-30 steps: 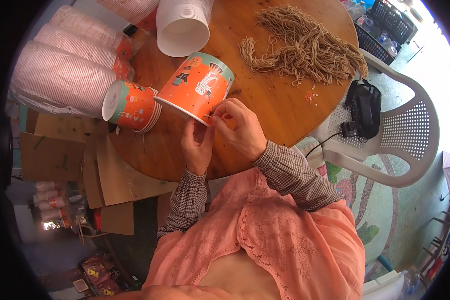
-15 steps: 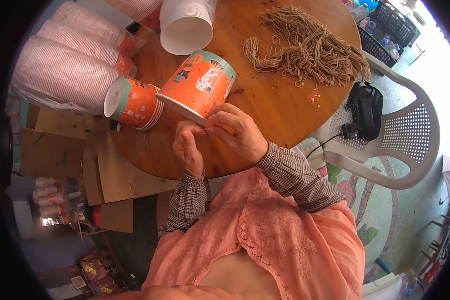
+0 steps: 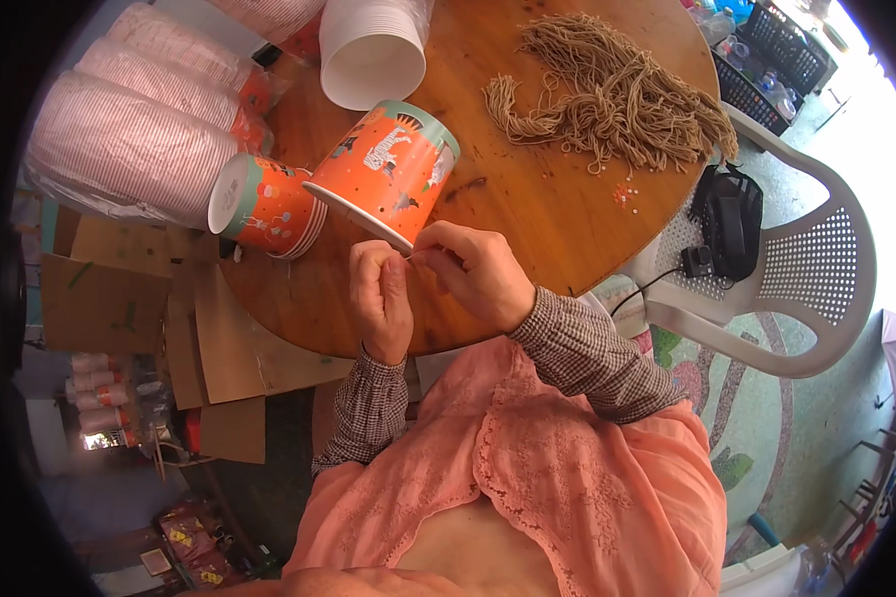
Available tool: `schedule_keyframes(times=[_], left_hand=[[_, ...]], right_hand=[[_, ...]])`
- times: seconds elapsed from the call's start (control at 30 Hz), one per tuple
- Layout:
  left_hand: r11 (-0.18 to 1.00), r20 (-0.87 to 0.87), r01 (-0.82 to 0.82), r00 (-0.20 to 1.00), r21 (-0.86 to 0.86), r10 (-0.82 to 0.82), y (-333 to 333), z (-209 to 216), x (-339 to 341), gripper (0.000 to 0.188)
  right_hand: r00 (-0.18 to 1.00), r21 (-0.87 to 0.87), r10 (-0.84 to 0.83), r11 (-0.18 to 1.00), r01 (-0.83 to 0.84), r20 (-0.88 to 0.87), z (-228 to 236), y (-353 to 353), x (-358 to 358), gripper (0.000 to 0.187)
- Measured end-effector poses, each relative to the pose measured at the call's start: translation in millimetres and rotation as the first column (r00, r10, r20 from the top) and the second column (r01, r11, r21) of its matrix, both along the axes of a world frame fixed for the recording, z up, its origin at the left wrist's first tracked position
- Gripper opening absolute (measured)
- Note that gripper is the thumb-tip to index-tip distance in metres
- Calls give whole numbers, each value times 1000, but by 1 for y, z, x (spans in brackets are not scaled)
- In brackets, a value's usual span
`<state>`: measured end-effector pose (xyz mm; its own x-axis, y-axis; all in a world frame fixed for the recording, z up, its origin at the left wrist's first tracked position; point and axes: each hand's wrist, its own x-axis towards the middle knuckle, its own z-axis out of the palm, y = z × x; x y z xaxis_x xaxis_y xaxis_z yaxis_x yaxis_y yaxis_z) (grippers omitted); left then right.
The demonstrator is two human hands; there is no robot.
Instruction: Assembling paper buckets by threading twine through pre-punched holes to create handles.
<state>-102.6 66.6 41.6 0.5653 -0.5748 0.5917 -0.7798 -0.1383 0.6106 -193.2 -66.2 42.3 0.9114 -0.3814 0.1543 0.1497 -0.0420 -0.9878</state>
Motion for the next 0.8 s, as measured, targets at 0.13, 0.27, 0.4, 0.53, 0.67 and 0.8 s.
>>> schedule_keyframes(times=[0.13,0.27,0.4,0.53,0.67,0.8], left_hand=[[999,32,3,999,-43,-2,-2,0,0,11],[998,90,-6,996,-56,11,-1,1,3,10],[997,71,-4,997,-75,10,4,-5,11,11],[905,-369,-108,928,-411,-57,0,-13,36,43],[915,-607,-147,785,-377,-124,-22,-11,88,42],[992,-507,-102,861,-80,48,-24,-27,78,34]], right_hand=[[988,-83,-82,992,93,128,-4,2,4,6],[987,-178,-78,979,102,140,1,-1,8,10],[981,-203,-64,974,102,185,-3,0,15,10],[997,21,-46,999,45,66,4,0,16,10],[993,181,-37,983,16,116,4,2,14,9],[972,-154,-162,970,189,168,16,-1,11,7]])
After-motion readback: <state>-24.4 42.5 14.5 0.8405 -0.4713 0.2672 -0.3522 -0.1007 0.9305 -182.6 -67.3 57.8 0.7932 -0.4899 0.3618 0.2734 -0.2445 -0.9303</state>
